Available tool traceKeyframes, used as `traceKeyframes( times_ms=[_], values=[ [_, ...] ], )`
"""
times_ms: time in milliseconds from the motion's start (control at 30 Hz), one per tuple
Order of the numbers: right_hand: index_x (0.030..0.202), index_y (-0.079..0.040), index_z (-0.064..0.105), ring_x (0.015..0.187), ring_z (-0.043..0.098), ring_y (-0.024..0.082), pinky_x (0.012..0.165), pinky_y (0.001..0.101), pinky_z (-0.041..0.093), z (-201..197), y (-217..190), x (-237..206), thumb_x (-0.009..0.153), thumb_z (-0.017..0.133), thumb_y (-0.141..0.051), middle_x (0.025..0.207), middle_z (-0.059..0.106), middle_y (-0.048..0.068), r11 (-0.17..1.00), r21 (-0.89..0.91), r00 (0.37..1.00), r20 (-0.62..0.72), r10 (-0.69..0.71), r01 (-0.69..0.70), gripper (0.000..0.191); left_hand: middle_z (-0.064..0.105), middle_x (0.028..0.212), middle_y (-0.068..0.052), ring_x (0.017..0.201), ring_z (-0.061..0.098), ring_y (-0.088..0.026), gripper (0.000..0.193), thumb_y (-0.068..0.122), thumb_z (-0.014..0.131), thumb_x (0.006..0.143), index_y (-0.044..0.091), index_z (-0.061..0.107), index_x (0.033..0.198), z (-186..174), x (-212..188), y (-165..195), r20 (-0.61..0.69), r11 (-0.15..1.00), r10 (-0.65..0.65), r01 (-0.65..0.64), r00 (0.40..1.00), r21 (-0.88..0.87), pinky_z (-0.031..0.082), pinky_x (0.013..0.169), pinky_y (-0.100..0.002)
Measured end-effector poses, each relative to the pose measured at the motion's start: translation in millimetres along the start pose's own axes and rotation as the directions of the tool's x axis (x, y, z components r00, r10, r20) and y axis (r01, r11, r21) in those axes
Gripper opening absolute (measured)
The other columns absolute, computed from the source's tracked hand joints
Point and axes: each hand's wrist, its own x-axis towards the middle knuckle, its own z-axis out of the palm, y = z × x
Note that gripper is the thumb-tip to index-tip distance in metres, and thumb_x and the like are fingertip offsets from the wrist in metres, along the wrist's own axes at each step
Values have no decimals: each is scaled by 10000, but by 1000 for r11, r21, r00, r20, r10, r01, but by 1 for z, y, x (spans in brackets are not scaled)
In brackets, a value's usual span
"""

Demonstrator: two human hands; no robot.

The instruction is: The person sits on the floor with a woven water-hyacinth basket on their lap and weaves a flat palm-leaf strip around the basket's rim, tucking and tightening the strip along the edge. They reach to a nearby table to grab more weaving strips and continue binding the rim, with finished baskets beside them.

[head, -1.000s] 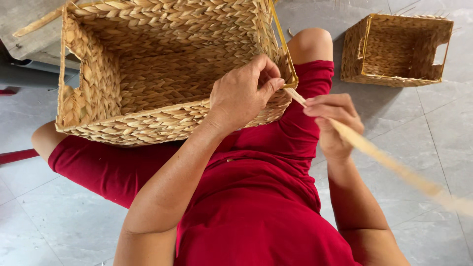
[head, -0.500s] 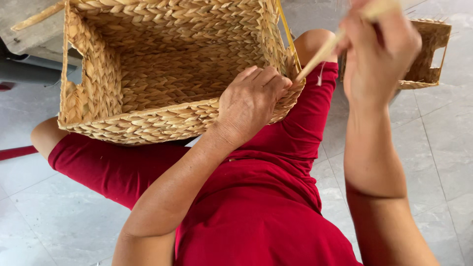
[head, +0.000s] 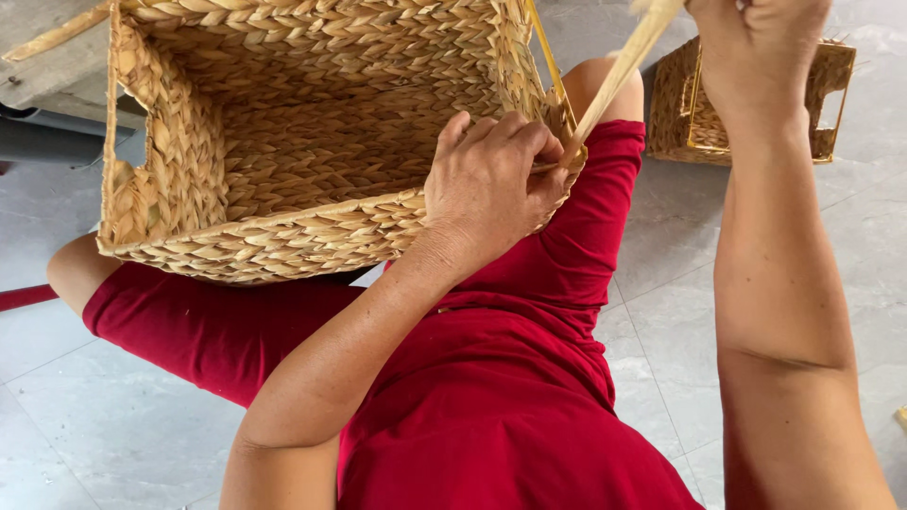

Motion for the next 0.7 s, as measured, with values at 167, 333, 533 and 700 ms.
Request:
traceKeyframes(
  times_ms=[167, 333, 533, 700],
  values=[
    [1111, -4, 689, 810, 729, 142, 619, 222, 556, 8, -16, -5, 1218, 560, -94, 1007, 743, 108, 877, 442, 980, 140, 138, -187, 190, 655, 898, 17, 931, 669, -202, 158, 297, 796, 816, 185, 716, 894, 7, -3, 3, -2, 995, -5, 5, 1000, 103, 360, 1080, -627],
    [1048, -16, 640, 897, 751, 153, 664, 247, 565, 30, -6, 2, 1170, 605, -93, 1017, 728, 96, 818, 462, 930, 293, 224, -343, 149, 635, 949, -13, 988, 671, -223, 189, 277, 794, 847, 162, 667, 926, 7, -6, 0, 5, 997, 2, -3, 1000, 83, 331, 1119, -667],
    [1036, 2, 664, 866, 741, 147, 773, 282, 638, 39, 3, 4, 1186, 565, -60, 985, 732, 75, 669, 587, 878, 418, 232, -456, 190, 628, 1035, -22, 1041, 673, -273, 377, 234, 809, 853, 121, 543, 1096, 4, -12, -1, -60, 997, 28, -32, 998, -67, 374, 1137, -620],
    [1078, 24, 667, 919, 740, 188, 798, 289, 612, 35, -1, 12, 1200, 554, -114, 1020, 717, 103, 879, 414, 937, 338, 93, -237, 217, 603, 1047, -72, 1038, 665, -307, 440, 214, 829, 840, 109, 514, 1128, 4, -13, -1, -98, 996, 23, -31, 995, -78, 396, 1138, -575]
  ],
)
